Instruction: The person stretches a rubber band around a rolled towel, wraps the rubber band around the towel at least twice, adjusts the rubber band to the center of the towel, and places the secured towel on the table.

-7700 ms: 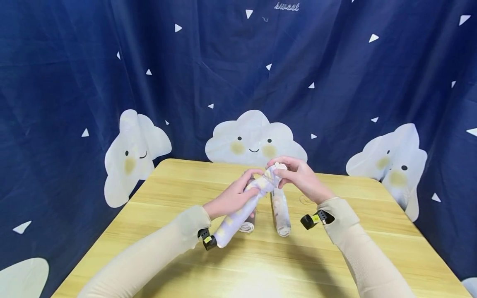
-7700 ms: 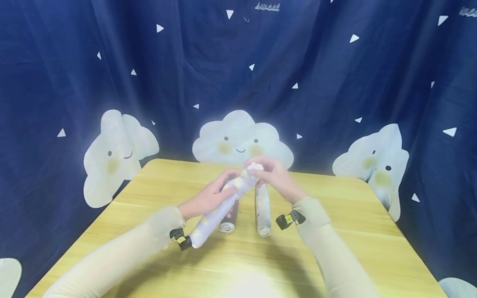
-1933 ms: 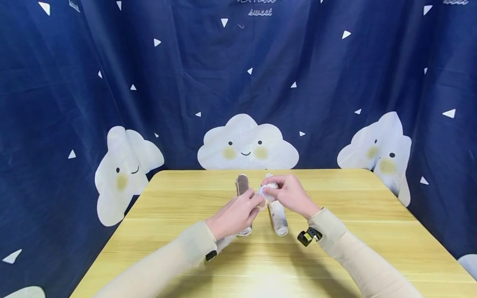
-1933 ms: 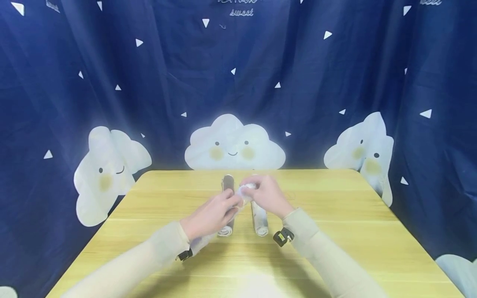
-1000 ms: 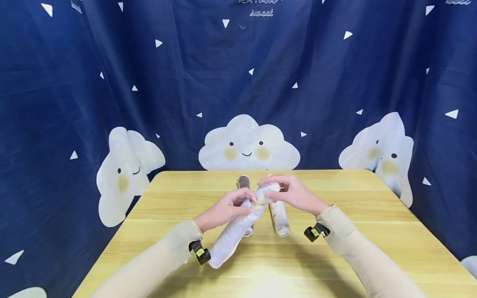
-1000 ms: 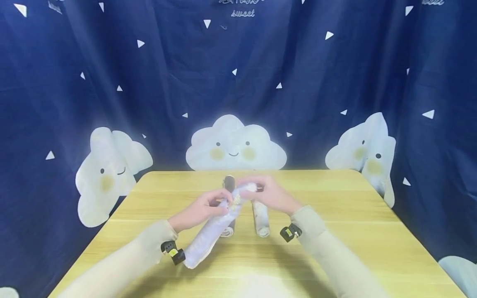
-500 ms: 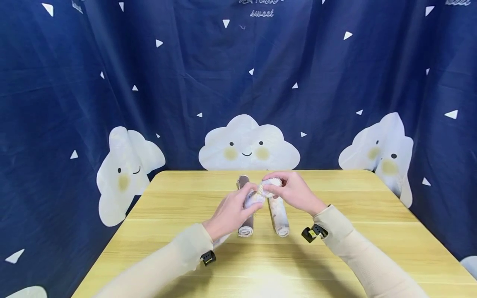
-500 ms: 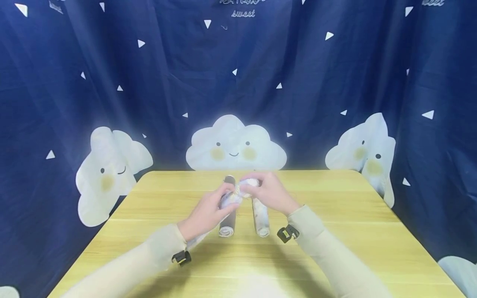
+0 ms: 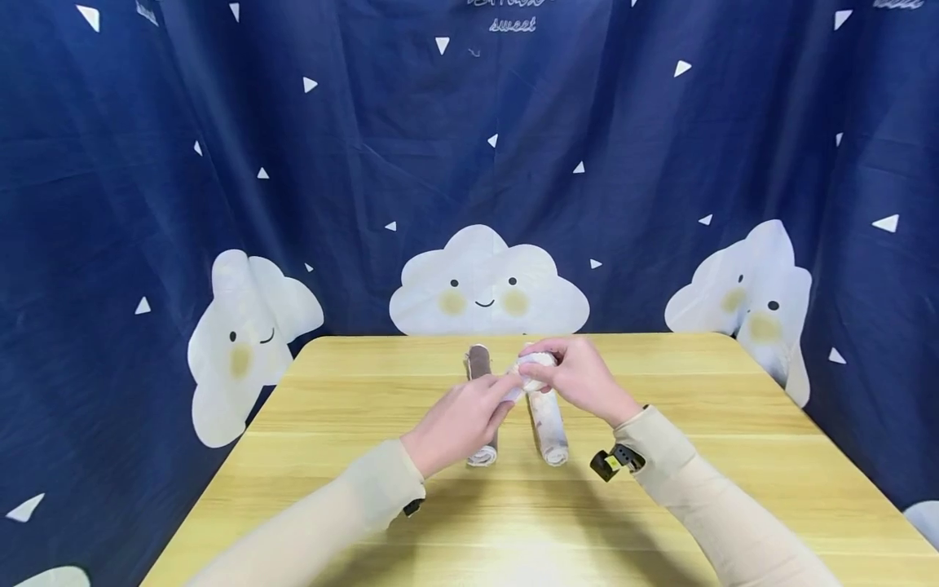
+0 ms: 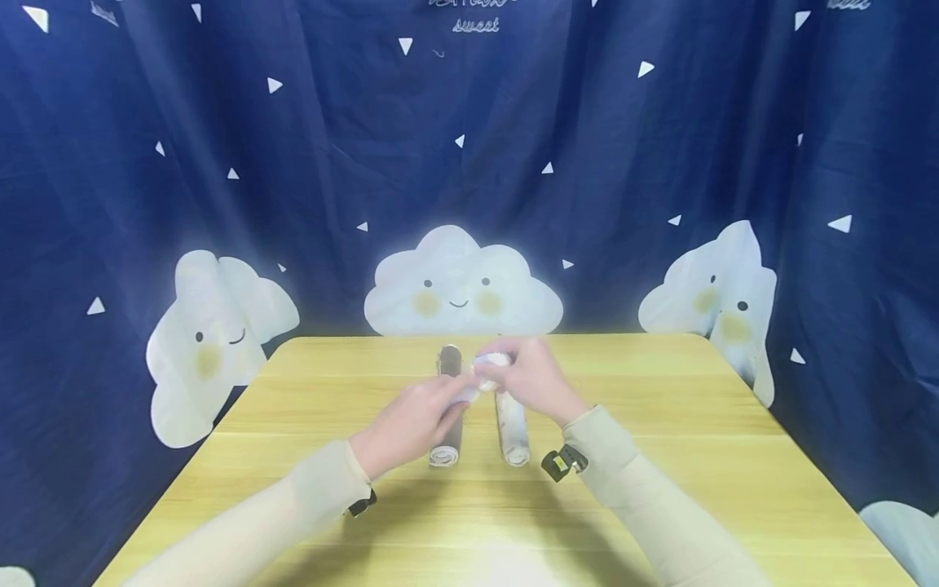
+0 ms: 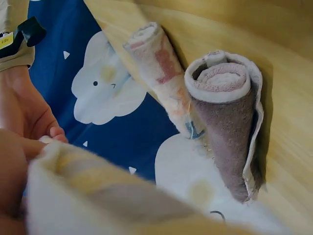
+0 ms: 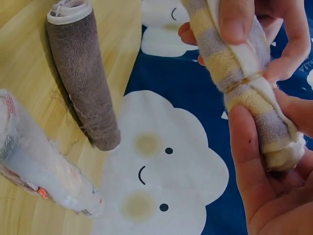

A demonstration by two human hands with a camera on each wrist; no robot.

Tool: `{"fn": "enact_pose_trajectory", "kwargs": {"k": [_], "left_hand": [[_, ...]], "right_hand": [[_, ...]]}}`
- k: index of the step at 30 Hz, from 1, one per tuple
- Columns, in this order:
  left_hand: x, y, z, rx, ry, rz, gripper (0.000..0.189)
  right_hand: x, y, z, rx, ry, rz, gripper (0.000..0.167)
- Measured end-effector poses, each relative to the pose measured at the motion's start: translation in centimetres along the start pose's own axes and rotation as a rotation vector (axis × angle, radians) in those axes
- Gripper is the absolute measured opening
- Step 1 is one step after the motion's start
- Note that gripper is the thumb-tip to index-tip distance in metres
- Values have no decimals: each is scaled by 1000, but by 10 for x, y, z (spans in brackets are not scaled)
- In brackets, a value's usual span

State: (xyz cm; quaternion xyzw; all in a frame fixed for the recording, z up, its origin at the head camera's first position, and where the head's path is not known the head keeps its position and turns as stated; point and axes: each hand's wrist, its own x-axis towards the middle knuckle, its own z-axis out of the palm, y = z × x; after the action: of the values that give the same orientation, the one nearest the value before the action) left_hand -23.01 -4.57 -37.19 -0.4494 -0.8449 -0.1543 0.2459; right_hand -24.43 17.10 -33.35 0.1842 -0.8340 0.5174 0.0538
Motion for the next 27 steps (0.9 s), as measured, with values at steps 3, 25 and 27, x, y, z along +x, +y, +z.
{"fn": "enact_pose_trajectory", "kwargs": {"k": [3,25,27], "left_hand": [[2,3,-1,60,-35,22,21],[-13,-12,-1,-140,-57,73,14],[-15,-13,-3,-226,-67,34,14]], "right_hand": [[-1,8,3,-26,-5,5,15],[1,8,1,74,-75,118,21],[1,10,1,102,-85,119,22]]}}
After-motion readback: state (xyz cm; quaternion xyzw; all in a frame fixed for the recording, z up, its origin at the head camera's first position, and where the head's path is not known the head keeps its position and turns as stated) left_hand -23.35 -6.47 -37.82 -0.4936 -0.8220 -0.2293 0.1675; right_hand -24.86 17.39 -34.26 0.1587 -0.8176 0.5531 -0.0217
